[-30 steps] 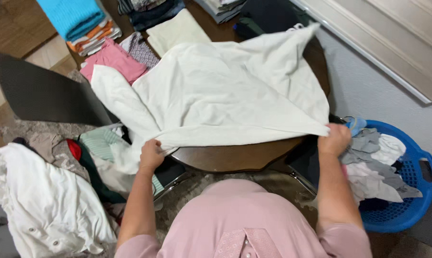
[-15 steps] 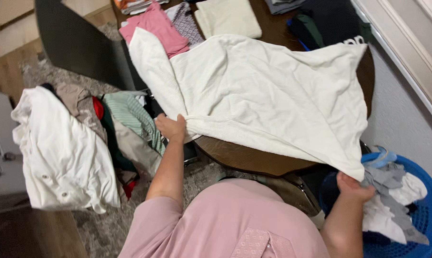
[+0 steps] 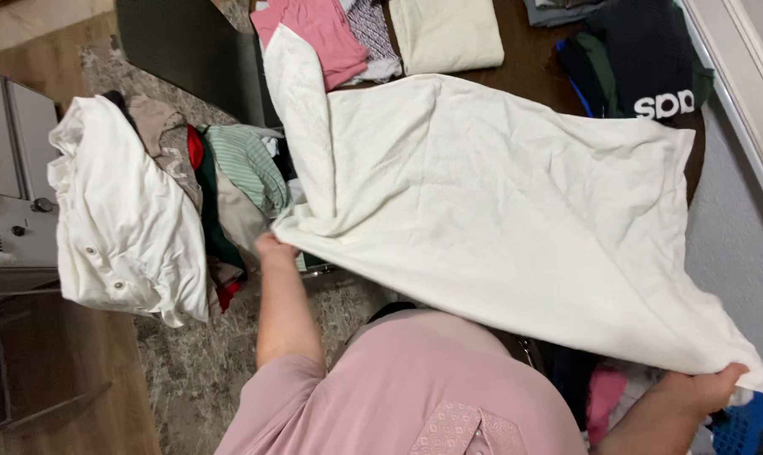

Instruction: The person takes items of clothing and a towel from a basket, spreads them on a table, and folds them by hand into neat rectangles.

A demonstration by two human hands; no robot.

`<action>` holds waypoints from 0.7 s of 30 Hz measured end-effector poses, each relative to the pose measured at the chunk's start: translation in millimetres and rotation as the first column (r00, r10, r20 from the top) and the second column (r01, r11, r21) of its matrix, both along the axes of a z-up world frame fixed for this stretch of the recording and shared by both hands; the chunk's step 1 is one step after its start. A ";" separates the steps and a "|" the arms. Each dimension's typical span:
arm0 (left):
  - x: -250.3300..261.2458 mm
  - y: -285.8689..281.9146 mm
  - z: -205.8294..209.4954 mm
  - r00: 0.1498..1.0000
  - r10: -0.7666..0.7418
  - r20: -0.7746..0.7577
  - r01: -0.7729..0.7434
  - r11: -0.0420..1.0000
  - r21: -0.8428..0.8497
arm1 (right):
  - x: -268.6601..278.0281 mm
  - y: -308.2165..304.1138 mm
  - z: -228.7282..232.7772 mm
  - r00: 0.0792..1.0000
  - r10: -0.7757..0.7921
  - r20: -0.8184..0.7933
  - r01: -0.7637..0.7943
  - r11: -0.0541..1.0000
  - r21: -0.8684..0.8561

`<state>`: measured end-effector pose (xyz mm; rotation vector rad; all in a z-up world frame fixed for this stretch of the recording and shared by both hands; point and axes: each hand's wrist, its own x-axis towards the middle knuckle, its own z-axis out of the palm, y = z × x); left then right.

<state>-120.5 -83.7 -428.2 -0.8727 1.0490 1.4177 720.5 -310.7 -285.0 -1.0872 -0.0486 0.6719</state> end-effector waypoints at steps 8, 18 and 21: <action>-68.5 -23.3 50.9 0.921 0.087 -0.380 -0.093 0.996 0.005 | 12.3 3.8 13.6 0.919 -0.354 0.176 0.368 0.929 -0.052; 132.9 83.4 250.3 -0.446 -0.153 -0.882 0.496 0.778 -0.386 | -95.1 95.9 54.8 0.946 -0.119 0.300 0.205 0.939 -0.276; 273.4 7.5 347.9 -0.423 -0.406 -0.810 0.849 0.137 -0.511 | -208.6 136.7 93.3 0.897 0.161 0.412 0.167 0.740 -0.652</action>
